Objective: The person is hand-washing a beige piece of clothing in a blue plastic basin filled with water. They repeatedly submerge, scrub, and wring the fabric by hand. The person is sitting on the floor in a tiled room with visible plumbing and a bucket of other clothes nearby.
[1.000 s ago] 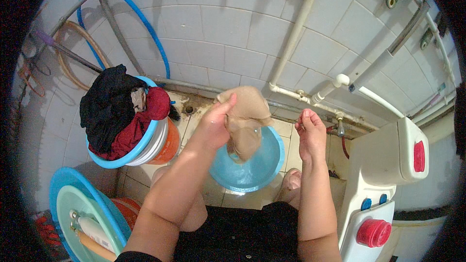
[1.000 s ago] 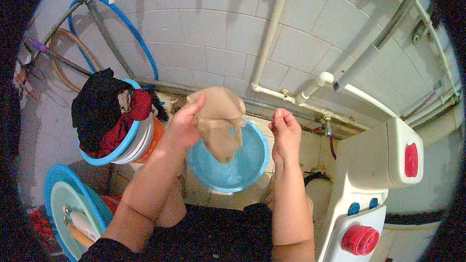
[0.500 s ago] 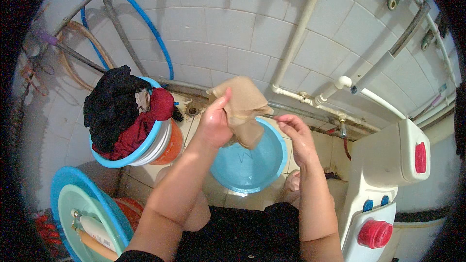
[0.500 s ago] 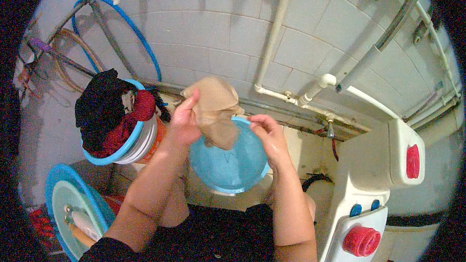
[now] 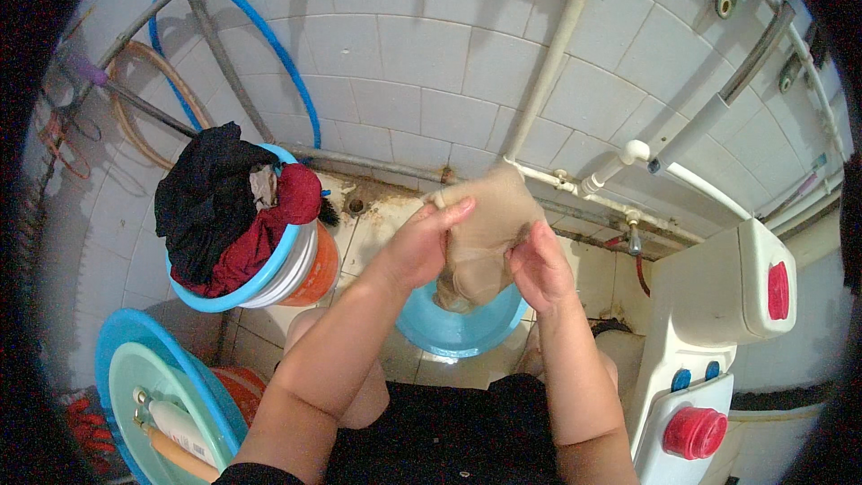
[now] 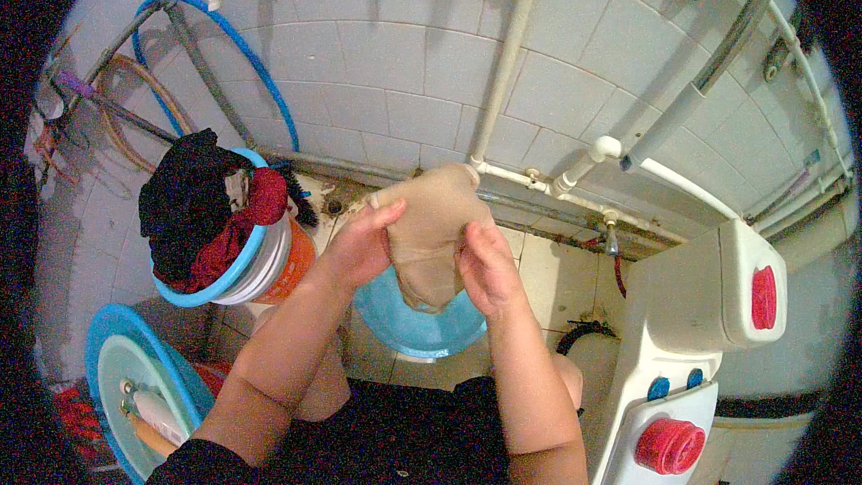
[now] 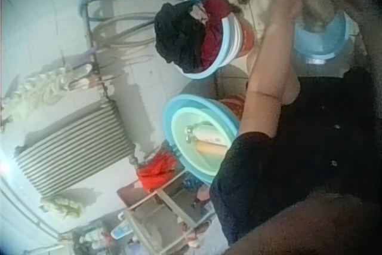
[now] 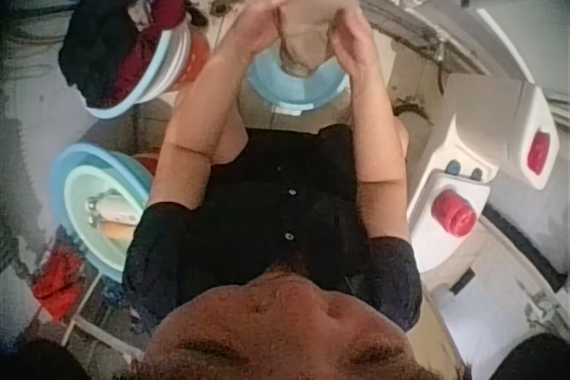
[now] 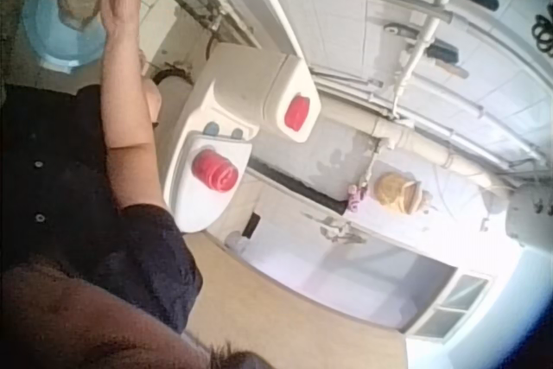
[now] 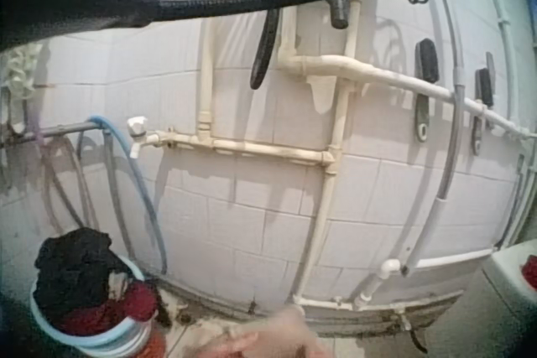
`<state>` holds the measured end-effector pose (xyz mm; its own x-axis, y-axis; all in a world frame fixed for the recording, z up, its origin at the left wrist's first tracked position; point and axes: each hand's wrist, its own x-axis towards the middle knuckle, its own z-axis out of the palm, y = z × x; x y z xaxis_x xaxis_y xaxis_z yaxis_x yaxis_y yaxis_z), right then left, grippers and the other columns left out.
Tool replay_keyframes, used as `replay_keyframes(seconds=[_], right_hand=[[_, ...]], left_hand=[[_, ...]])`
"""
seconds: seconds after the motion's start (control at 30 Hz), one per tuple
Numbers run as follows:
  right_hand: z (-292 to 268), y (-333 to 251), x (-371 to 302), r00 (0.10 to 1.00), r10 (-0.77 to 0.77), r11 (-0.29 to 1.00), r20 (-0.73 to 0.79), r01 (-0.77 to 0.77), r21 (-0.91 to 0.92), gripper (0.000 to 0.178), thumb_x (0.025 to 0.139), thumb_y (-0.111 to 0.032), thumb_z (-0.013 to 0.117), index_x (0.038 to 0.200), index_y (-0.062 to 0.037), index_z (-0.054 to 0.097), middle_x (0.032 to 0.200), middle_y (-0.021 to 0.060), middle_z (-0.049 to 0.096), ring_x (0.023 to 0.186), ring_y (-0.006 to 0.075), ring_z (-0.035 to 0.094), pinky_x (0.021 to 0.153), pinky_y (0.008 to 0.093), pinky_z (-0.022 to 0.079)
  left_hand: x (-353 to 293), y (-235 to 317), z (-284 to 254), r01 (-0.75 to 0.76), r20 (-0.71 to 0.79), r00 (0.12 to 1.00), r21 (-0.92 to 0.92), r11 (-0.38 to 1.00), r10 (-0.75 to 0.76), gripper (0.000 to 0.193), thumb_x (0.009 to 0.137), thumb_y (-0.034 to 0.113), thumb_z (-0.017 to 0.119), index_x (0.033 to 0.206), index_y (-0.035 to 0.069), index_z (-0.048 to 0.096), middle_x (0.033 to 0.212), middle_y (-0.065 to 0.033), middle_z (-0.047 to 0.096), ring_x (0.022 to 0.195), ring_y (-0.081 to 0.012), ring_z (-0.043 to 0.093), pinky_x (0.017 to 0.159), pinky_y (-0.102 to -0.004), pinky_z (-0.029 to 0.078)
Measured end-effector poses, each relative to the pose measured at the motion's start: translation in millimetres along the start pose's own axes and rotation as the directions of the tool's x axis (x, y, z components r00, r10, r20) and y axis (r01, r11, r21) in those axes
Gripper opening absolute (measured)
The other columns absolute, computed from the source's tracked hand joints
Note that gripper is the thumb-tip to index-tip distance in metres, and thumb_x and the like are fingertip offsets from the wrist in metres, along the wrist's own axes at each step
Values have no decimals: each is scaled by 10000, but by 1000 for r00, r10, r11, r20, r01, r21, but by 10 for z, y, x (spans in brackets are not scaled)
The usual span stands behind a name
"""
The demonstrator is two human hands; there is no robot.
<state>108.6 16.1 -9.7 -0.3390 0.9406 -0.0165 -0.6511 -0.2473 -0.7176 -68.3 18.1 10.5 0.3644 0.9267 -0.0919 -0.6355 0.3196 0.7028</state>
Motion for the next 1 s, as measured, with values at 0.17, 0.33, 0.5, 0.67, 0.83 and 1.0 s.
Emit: replay_keyframes(seconds=[0.17,0.33,0.5,0.67,0.83,1.0], right_hand=[[-13,-51,-2,992,-76,989,-98,87,116,383,842,-204,577,1180,-58,471,1178,56,523,1109,206,481,951,374,372],[26,-70,-4,975,-116,993,-188,115,-17,361,829,-156,590,1159,-56,483,1144,67,539,1069,207,509,904,354,417],[116,-157,-14,958,-144,985,-249,115,-128,338,882,-282,522,1138,-62,505,1107,69,559,1045,188,519,884,342,411],[-78,-221,8,930,-105,918,-351,-46,-394,262,883,-293,526,1013,-68,556,916,25,581,833,120,524,725,281,421],[-127,-128,44,810,-505,699,-297,181,-692,141,792,-149,651,884,-64,586,810,14,553,756,110,504,660,253,410],[151,-132,-27,747,-640,41,181,268,-962,266,668,-105,717,910,-69,612,953,76,538,902,222,501,794,306,411]], left_hand=[[21,-24,-35,188,45,982,-131,973,-184,429,854,322,551,1154,22,488,1104,-74,554,1013,-186,534,889,-332,414],[62,-93,42,111,-77,991,-29,993,-113,424,863,339,532,1150,29,491,1097,-81,556,1003,-182,542,866,-334,432],[80,-107,25,94,2,996,-84,992,-94,390,884,320,499,1155,39,488,1109,-79,553,1014,-192,539,881,-352,429],[117,-139,-85,74,-36,996,-270,960,-87,404,901,326,457,1185,39,457,1149,-94,533,1052,-232,521,923,-391,399],[190,-185,-179,54,-77,994,-299,953,-81,452,912,358,413,1239,46,405,1206,-116,501,1105,-263,495,947,-422,383],[117,-166,-31,40,-72,996,-199,979,-55,393,910,329,445,1194,58,448,1139,-89,535,1028,-224,541,868,-387,450]])
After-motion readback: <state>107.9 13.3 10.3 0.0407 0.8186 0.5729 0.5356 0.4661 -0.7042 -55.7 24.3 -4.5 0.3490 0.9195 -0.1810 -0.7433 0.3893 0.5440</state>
